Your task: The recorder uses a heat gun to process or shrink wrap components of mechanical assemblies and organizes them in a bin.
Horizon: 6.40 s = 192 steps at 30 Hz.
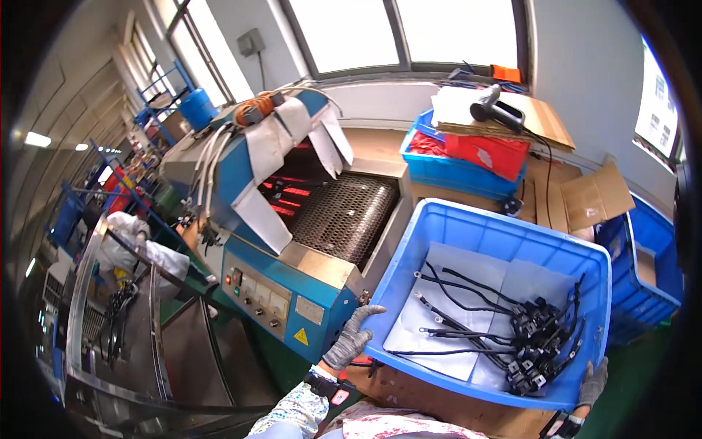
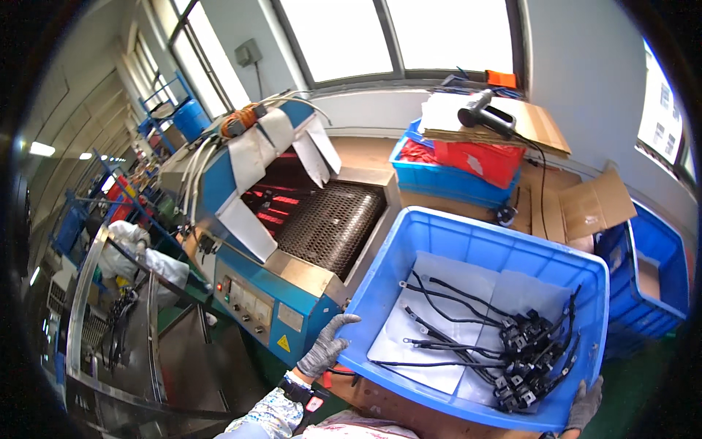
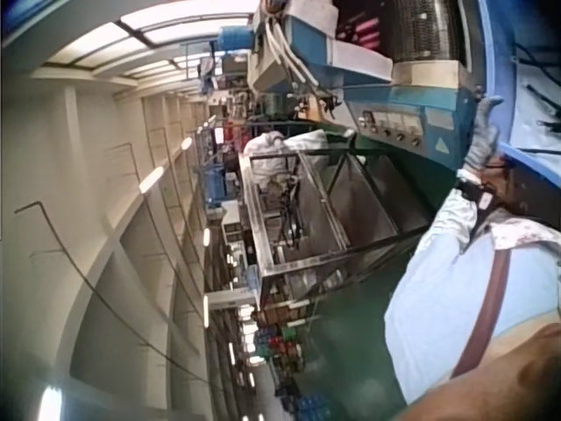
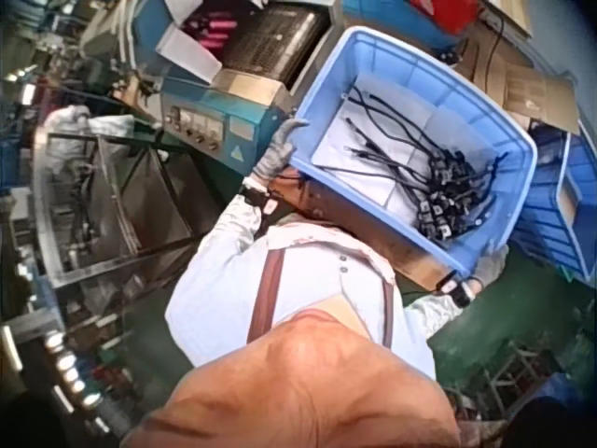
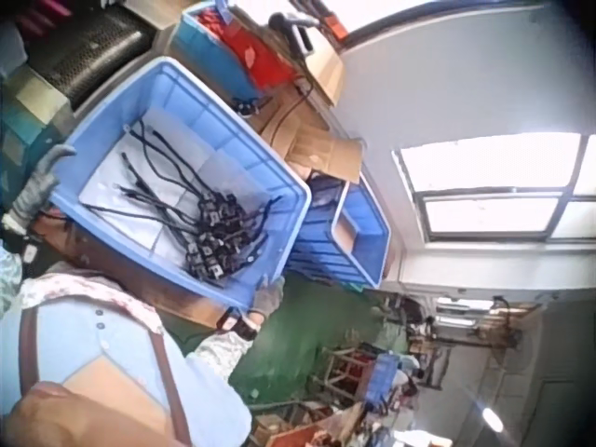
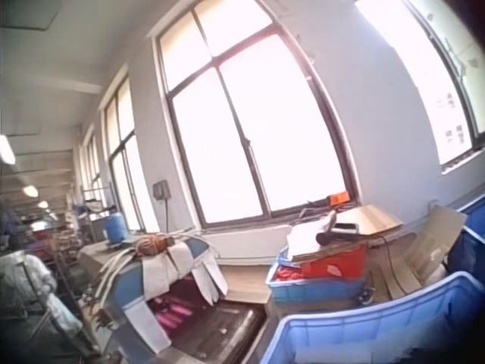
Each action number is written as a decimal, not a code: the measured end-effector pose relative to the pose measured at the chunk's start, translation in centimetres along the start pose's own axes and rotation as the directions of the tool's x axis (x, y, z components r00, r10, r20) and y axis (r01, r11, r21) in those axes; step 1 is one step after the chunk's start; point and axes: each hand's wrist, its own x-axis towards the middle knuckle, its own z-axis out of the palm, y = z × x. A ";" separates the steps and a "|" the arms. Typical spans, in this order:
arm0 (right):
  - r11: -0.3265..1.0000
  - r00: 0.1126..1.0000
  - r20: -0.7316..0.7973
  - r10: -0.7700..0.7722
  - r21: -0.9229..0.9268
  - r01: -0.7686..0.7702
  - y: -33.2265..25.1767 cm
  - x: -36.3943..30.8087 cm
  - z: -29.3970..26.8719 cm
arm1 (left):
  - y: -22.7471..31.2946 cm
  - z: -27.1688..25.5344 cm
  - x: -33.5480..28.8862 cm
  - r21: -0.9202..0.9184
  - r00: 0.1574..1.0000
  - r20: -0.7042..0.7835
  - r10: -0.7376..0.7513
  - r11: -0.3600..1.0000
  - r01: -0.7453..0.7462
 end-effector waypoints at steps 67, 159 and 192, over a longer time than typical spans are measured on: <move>0.760 0.741 -0.167 -0.650 -0.130 0.637 -63.7 27.0 1.9 | 2.5 -9.5 2.5 -0.473 0.759 0.067 -0.647 0.649 0.595; 0.261 0.307 0.071 -0.949 0.723 0.639 -62.2 -4.5 3.1 | -2.0 -16.7 2.3 -0.280 0.811 0.369 -0.455 0.777 0.564; 0.153 0.190 0.081 -0.978 0.904 0.400 -61.1 -4.2 1.9 | -2.3 -16.6 2.3 -0.289 0.790 0.388 -0.474 0.751 0.593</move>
